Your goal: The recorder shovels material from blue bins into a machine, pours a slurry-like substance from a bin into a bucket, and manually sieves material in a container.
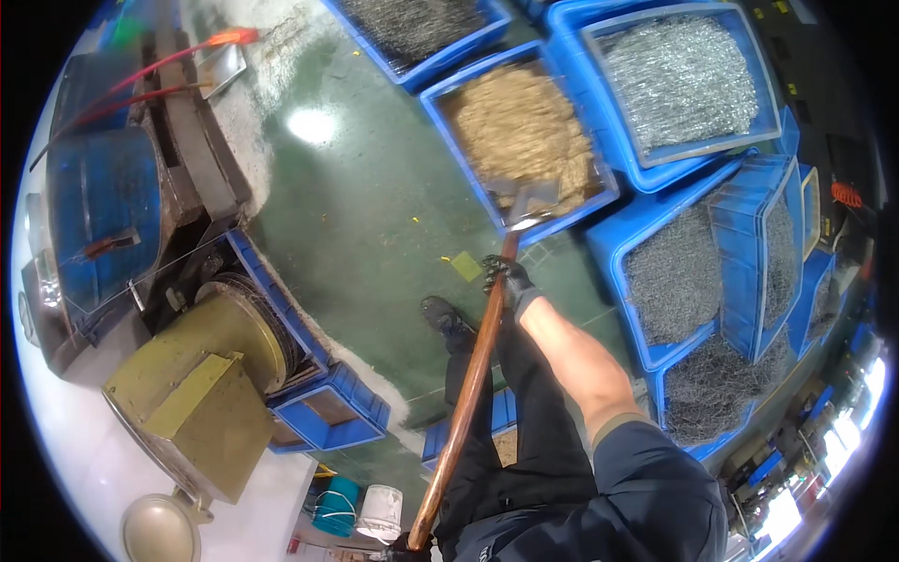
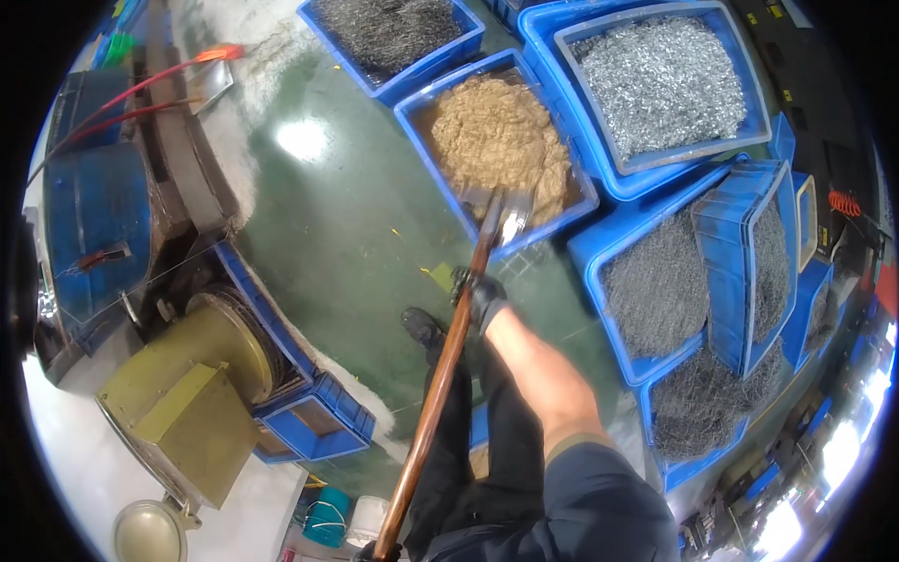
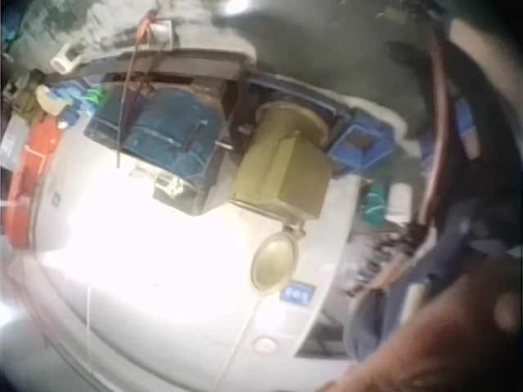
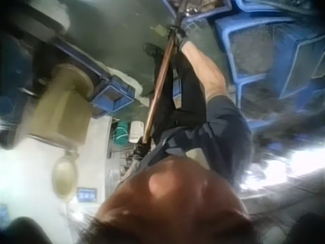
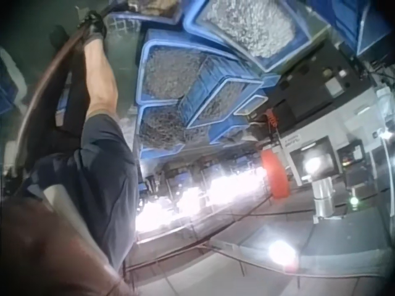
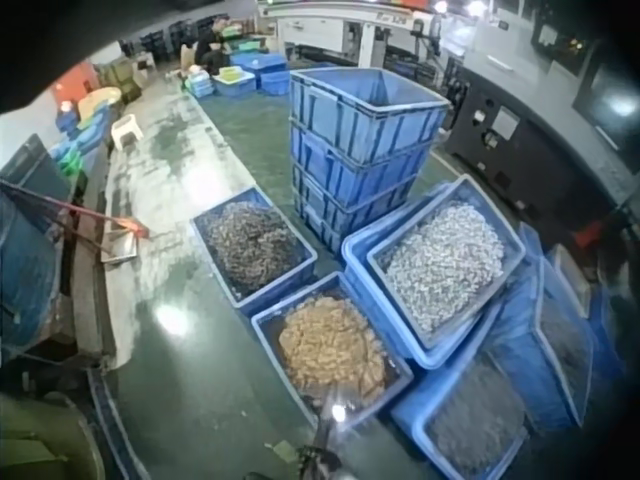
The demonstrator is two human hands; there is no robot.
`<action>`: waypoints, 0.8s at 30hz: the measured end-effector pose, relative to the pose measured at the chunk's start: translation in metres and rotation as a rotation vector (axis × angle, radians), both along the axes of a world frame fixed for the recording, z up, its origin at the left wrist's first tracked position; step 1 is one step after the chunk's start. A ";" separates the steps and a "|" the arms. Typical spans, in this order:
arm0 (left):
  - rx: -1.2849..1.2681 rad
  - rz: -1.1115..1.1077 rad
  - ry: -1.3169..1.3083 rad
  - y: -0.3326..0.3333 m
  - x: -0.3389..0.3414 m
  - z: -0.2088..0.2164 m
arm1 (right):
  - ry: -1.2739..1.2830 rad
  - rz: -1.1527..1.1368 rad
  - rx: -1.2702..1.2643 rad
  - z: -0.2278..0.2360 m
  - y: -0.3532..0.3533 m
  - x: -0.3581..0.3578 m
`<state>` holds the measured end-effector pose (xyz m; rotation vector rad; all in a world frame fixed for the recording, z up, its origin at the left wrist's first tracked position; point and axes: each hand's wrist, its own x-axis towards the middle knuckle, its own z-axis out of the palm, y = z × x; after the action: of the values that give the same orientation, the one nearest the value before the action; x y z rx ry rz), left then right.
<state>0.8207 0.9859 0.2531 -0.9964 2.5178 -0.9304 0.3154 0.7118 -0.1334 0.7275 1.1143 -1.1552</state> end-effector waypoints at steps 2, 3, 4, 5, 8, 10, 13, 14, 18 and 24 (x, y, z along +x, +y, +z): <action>-0.028 -0.228 -0.002 0.012 -0.022 -0.006 | 0.060 0.111 -0.076 -0.007 0.009 -0.006; -0.097 0.111 -0.019 0.003 -0.079 0.004 | 0.072 0.124 -0.104 -0.011 0.024 -0.010; -0.099 0.117 -0.030 -0.003 -0.099 0.017 | 0.062 0.130 -0.106 -0.004 0.028 -0.001; -0.189 0.462 -0.075 -0.004 -0.109 0.025 | 0.036 0.124 -0.122 0.006 0.029 0.007; 0.094 0.677 -0.025 -0.004 -0.105 0.029 | -0.029 0.111 -0.134 0.018 0.051 0.016; 0.274 0.820 -0.006 -0.003 -0.099 0.035 | -0.027 0.104 -0.095 0.040 0.053 0.031; 0.550 1.016 0.055 -0.002 -0.090 0.038 | -0.003 0.133 -0.069 0.059 0.057 0.041; 0.646 1.076 0.081 -0.002 -0.087 0.041 | -0.015 0.118 -0.070 0.062 0.061 0.043; 1.045 1.295 0.196 0.007 -0.067 0.040 | 0.062 0.222 -0.040 0.062 0.067 0.048; 1.272 1.356 0.359 0.057 -0.003 -0.042 | 0.163 0.188 -0.079 0.028 0.058 0.056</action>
<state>0.8176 1.0425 0.2111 -1.7889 1.3272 1.1033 0.3713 0.7702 -0.1053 0.4628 1.2380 -1.1061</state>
